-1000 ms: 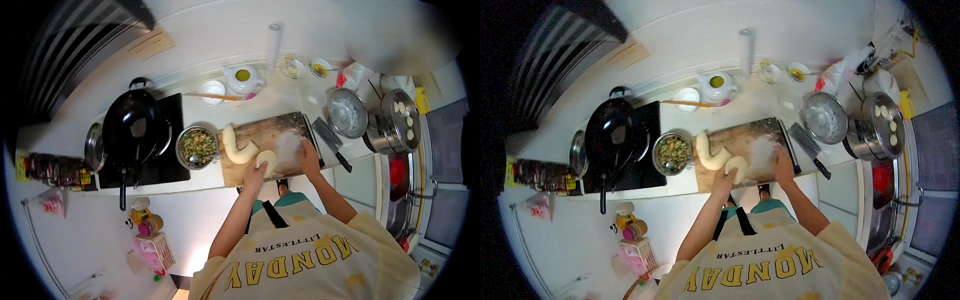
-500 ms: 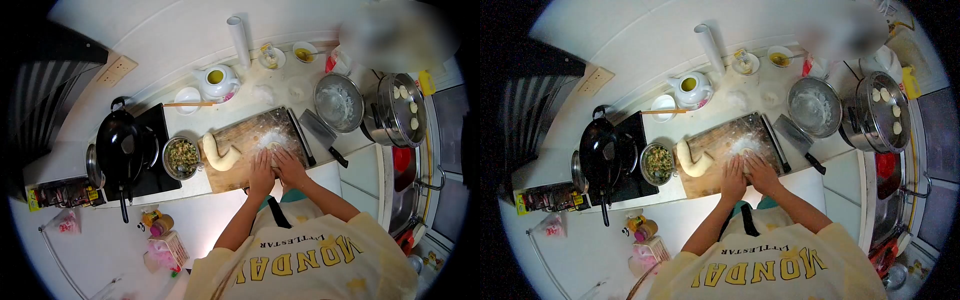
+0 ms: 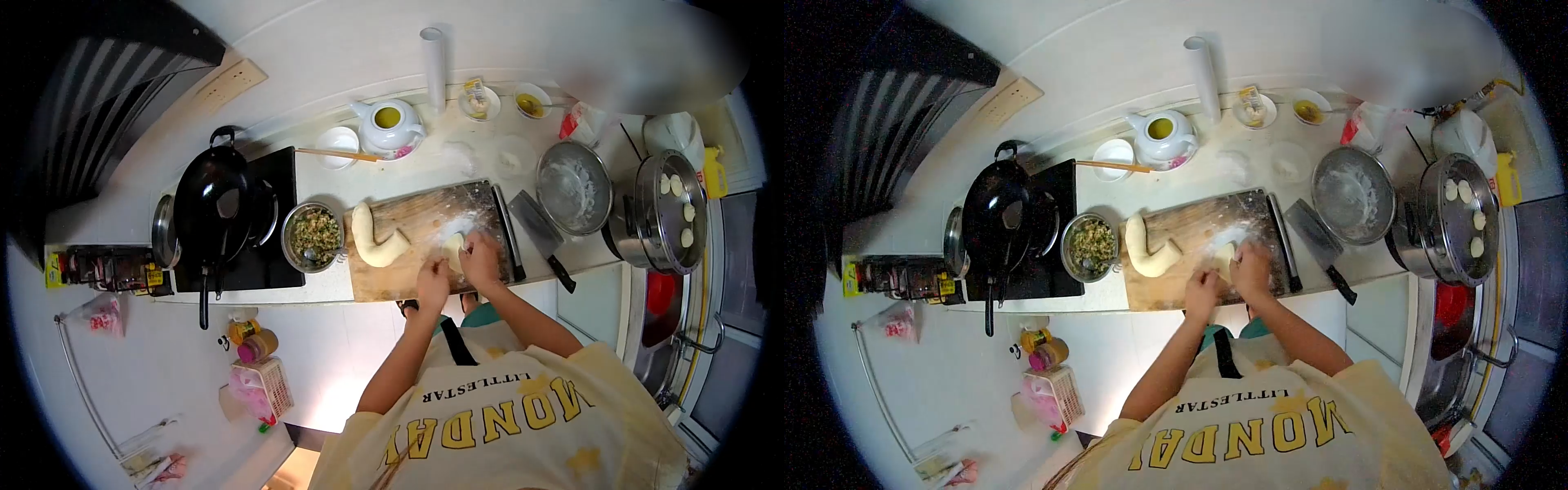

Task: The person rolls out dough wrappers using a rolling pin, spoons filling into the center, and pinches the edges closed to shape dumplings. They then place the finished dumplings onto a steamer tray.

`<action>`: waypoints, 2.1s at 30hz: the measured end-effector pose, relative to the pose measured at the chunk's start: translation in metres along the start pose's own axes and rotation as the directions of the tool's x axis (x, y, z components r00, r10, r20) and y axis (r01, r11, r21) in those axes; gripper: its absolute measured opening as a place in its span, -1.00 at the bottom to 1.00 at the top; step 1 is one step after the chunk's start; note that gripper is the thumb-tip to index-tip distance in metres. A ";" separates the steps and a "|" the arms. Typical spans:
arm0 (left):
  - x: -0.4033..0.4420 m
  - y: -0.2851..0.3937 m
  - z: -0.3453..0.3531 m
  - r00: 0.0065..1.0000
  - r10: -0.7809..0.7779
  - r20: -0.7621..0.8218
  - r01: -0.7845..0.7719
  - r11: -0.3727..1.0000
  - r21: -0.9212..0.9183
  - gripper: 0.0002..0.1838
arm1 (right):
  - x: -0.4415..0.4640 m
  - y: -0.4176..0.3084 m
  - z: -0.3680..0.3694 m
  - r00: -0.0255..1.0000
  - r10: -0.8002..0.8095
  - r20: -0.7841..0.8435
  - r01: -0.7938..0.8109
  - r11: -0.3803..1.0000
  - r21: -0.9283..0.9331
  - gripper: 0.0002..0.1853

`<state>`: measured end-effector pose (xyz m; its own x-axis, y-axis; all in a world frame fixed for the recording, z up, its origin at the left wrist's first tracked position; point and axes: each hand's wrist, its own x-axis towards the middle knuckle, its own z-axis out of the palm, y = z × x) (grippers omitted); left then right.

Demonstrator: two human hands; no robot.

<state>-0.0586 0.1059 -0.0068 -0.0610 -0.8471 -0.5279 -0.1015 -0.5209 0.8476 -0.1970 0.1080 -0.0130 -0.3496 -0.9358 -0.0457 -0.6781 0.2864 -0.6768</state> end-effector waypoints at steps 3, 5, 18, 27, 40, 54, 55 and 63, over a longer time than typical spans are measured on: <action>0.007 0.003 -0.019 0.909 -0.188 0.373 0.397 0.665 -0.633 -0.50 | -0.008 -0.017 -0.015 0.971 -0.232 0.063 0.221 0.964 0.148 -0.79; -0.004 0.024 -0.039 0.804 -0.018 0.595 0.569 0.315 -0.760 -0.37 | -0.026 -0.044 -0.028 0.899 -0.426 0.104 0.413 0.901 0.132 -0.79; -0.056 0.087 -0.104 0.983 0.026 0.181 0.088 0.800 -0.593 -0.70 | -0.005 -0.110 -0.024 0.860 0.002 0.510 -0.382 0.666 0.641 -0.56; -0.050 0.088 -0.131 0.992 -0.124 0.008 0.113 0.870 -0.481 -0.57 | 0.000 -0.156 -0.017 0.943 -0.151 0.297 -0.047 0.822 0.567 -0.75; -0.043 0.012 -0.215 0.954 -0.200 -0.223 -0.111 0.457 -0.883 -0.65 | -0.002 -0.222 0.075 0.709 -0.644 0.288 0.631 0.761 0.151 -0.69; -0.102 0.006 -0.321 0.975 -0.004 -0.224 -0.206 0.378 -0.903 -0.49 | 0.047 -0.250 0.176 0.692 -0.367 0.622 0.600 0.771 -0.213 -0.71; -0.099 0.005 -0.324 0.976 0.006 -0.217 -0.202 0.393 -0.897 -0.49 | 0.040 -0.268 0.162 0.706 -0.365 0.606 0.610 0.749 -0.259 -0.73; -0.076 -0.002 -0.331 0.984 -0.073 -0.165 -0.124 0.393 -0.911 -0.57 | 0.019 -0.250 0.200 0.600 -0.567 0.564 0.800 0.426 -0.423 -0.71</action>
<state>0.2749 0.1363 0.0497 0.1113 -0.8125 -0.5722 0.8724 -0.1958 0.4478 0.0959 -0.0222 0.0085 0.5391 -0.8402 -0.0585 -0.8420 -0.5392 -0.0144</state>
